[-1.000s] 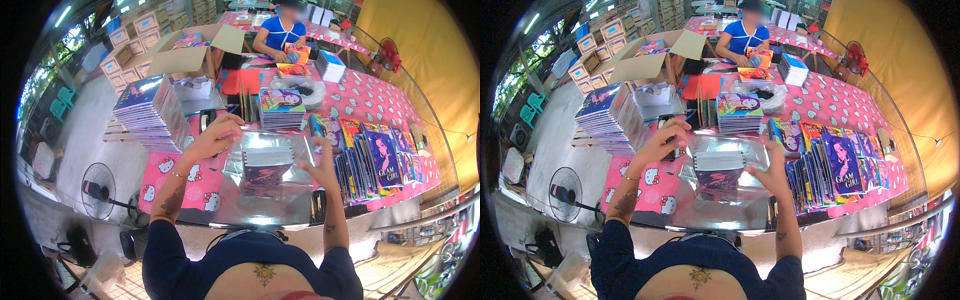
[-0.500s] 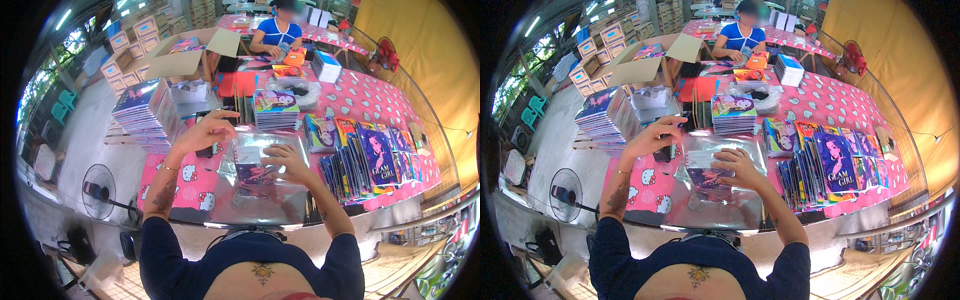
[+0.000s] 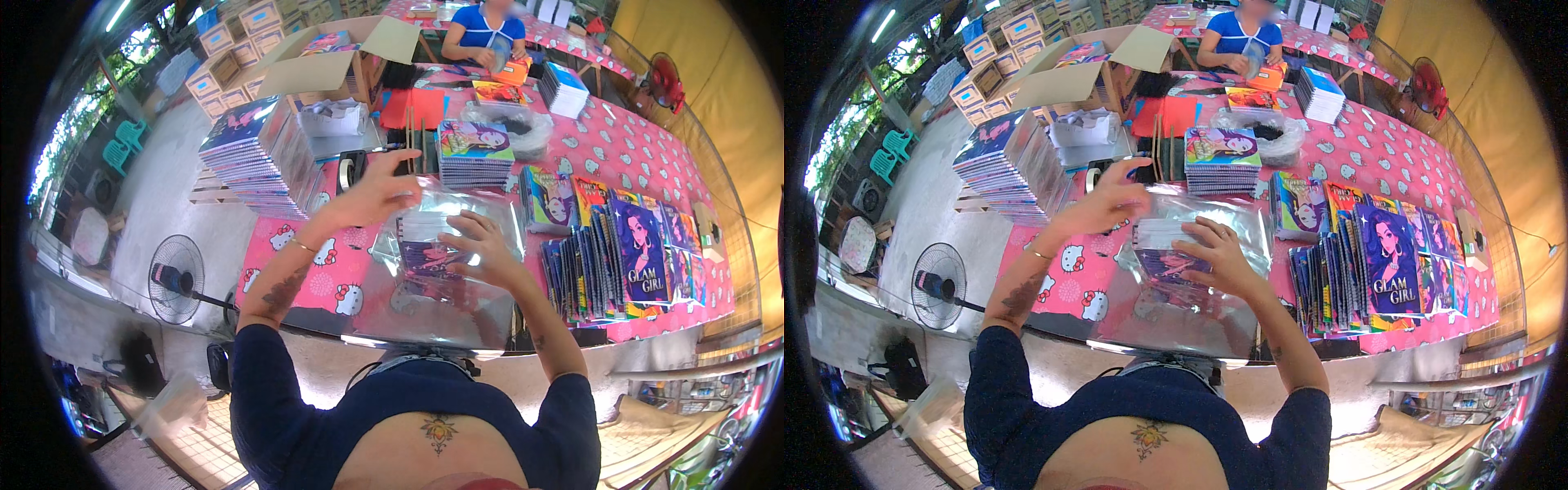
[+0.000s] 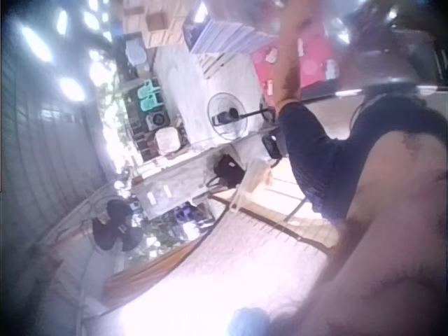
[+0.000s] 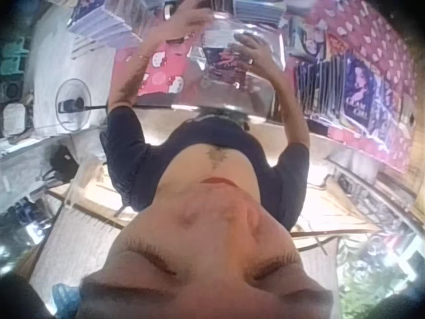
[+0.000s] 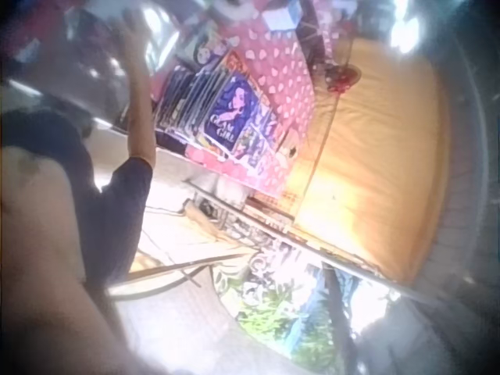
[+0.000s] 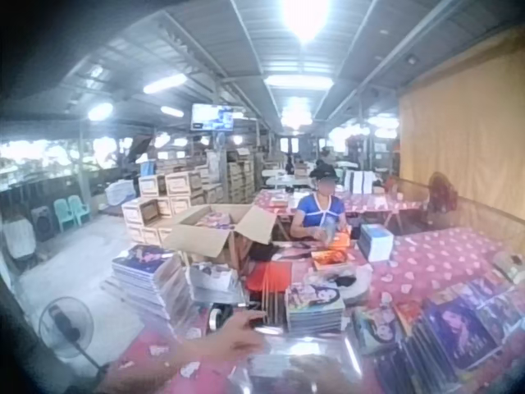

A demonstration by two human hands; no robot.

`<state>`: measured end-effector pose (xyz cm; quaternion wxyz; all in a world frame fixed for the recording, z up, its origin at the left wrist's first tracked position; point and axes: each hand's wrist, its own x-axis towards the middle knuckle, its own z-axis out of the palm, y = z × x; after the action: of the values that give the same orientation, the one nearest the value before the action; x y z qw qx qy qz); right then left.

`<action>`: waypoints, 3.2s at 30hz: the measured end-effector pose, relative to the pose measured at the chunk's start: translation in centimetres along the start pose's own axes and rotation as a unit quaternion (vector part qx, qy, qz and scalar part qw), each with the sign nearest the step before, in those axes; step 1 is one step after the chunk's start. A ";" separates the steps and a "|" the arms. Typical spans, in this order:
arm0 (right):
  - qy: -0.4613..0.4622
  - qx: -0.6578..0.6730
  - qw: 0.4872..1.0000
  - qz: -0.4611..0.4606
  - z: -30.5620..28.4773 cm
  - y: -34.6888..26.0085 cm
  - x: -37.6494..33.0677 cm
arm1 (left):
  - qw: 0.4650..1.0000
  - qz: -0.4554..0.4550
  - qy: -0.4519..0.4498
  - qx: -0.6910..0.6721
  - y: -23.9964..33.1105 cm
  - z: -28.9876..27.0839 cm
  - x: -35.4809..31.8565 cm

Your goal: The person wraps stacks of books in plastic sheets, secures the plastic with tape from a dispenser, and places the packaged books aside.

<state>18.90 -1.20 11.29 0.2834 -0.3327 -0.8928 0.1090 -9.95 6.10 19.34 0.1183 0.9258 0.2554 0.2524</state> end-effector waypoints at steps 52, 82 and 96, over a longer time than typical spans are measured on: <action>0.052 0.010 0.998 -0.030 0.0 1.0 1.3 | 0.988 -0.023 0.048 0.145 3.1 8.6 -5.2; 0.011 0.381 0.880 0.283 0.7 5.5 4.6 | 0.606 -0.589 0.344 -0.410 -16.2 10.2 -14.2; 0.042 0.390 0.871 0.296 0.8 4.4 4.4 | 0.952 -0.296 0.024 0.078 -6.0 2.5 -5.4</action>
<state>18.03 4.96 10.84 0.3818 -0.4479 -0.6251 0.5127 -15.12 8.04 12.94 0.1090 0.8087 0.5394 0.2078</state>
